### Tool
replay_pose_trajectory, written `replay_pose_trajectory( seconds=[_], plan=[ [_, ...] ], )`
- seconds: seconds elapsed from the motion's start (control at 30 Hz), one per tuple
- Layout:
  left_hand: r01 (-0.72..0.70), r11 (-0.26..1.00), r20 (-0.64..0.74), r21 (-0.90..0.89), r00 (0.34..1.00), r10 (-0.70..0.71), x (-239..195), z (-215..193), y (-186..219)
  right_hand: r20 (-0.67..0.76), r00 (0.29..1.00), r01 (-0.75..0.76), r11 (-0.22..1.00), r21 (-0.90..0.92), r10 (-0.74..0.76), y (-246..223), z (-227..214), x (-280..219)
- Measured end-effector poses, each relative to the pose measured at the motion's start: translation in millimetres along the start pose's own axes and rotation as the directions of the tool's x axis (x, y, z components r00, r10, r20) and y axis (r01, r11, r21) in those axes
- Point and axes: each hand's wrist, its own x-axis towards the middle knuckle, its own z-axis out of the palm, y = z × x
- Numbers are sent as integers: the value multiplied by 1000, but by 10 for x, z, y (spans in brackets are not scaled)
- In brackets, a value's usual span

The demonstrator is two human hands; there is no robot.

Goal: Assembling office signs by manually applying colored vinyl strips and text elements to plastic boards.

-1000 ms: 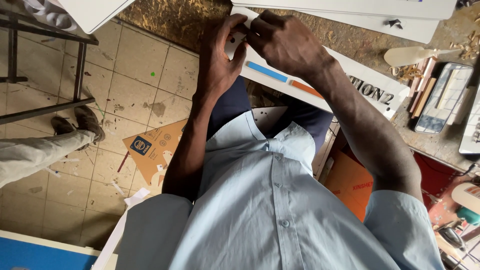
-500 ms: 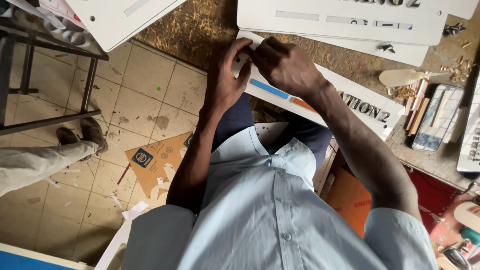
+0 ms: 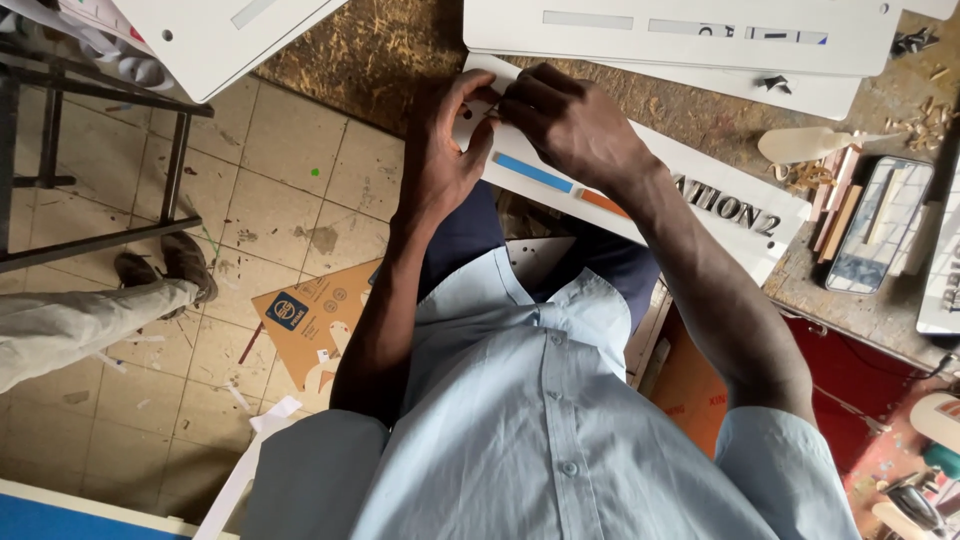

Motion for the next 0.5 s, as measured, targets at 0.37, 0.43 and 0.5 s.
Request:
replay_pose_trajectory(
  seconds=[0.37, 0.43, 0.5],
  plan=[
    [-19, 999, -4, 47, 1000, 19, 18, -7, 15, 284, 955, 162, 952, -258, -86, 66, -2, 59],
    [-28, 997, -8, 67, 1000, 28, 24, -11, 38, 321, 944, 152, 965, -216, -76, 79, 48, 52],
    [-37, 996, -13, 87, 999, 39, 33, -17, 50, 359, 931, 140, 975, -175, -69, 76, 119, 51]
  ],
)
